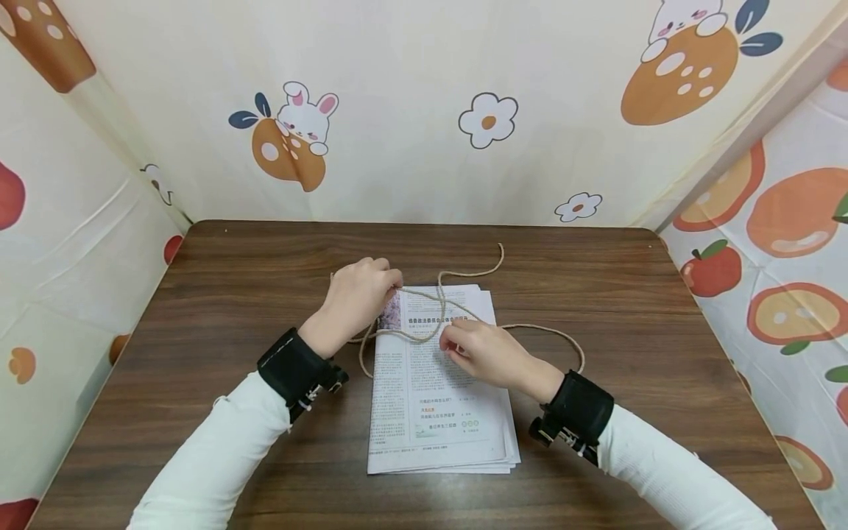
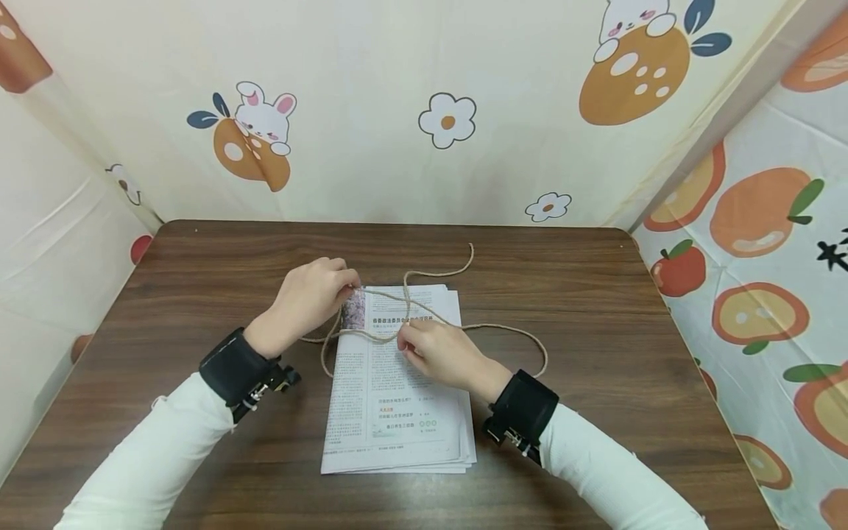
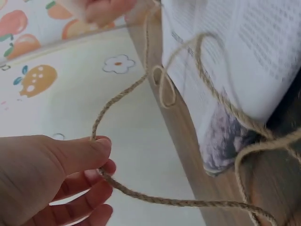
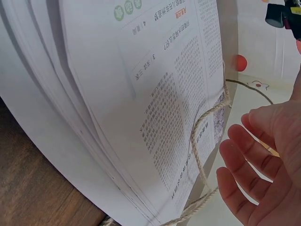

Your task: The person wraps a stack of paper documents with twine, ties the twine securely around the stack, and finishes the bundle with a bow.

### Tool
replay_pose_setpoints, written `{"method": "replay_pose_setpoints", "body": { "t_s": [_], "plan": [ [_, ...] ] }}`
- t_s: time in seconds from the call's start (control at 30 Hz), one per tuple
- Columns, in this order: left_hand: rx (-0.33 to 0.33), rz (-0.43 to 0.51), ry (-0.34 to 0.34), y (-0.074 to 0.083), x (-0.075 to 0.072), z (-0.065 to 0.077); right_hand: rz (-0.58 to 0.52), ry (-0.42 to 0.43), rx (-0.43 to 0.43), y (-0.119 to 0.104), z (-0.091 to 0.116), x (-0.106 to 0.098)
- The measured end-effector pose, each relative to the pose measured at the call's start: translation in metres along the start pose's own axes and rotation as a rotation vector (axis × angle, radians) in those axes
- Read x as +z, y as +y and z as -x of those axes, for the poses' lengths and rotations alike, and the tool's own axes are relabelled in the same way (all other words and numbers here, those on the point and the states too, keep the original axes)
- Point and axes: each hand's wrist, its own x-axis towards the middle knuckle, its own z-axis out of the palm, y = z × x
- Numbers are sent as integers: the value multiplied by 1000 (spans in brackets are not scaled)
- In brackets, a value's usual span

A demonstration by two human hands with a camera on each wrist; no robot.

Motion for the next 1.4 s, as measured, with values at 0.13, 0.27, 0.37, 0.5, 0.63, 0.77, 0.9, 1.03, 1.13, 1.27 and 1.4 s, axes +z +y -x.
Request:
{"method": "replay_pose_setpoints", "body": {
  "t_s": [0.13,0.27,0.37,0.5,0.63,0.77,0.9,1.03,1.13,1.27,1.4],
  "plan": [
    [20,-23,-10,-3,11,-3,4,4,-1,0,1,2],
    [13,-35,-92,-2,26,-1,3,4,-1,0,2,2],
    [1,-32,-147,-1,35,1,6,3,3,-1,3,1],
    [-10,-16,-177,1,44,3,2,-3,2,-2,3,3],
    [-17,-4,-212,2,51,5,-12,-8,-9,-2,3,4],
    [-13,2,-232,3,56,9,-20,-12,-17,-3,4,5],
    [0,2,-217,5,56,11,-18,-12,-17,-3,4,5],
    [23,-23,-193,7,54,14,-13,-15,-4,-2,4,4],
    [35,-37,-167,9,49,15,-17,-17,-1,-2,4,3],
    [47,-31,-131,10,41,15,-24,-10,-4,-1,4,2],
    [74,-26,-94,11,35,17,-22,-10,-4,-1,3,2]
  ]
}}
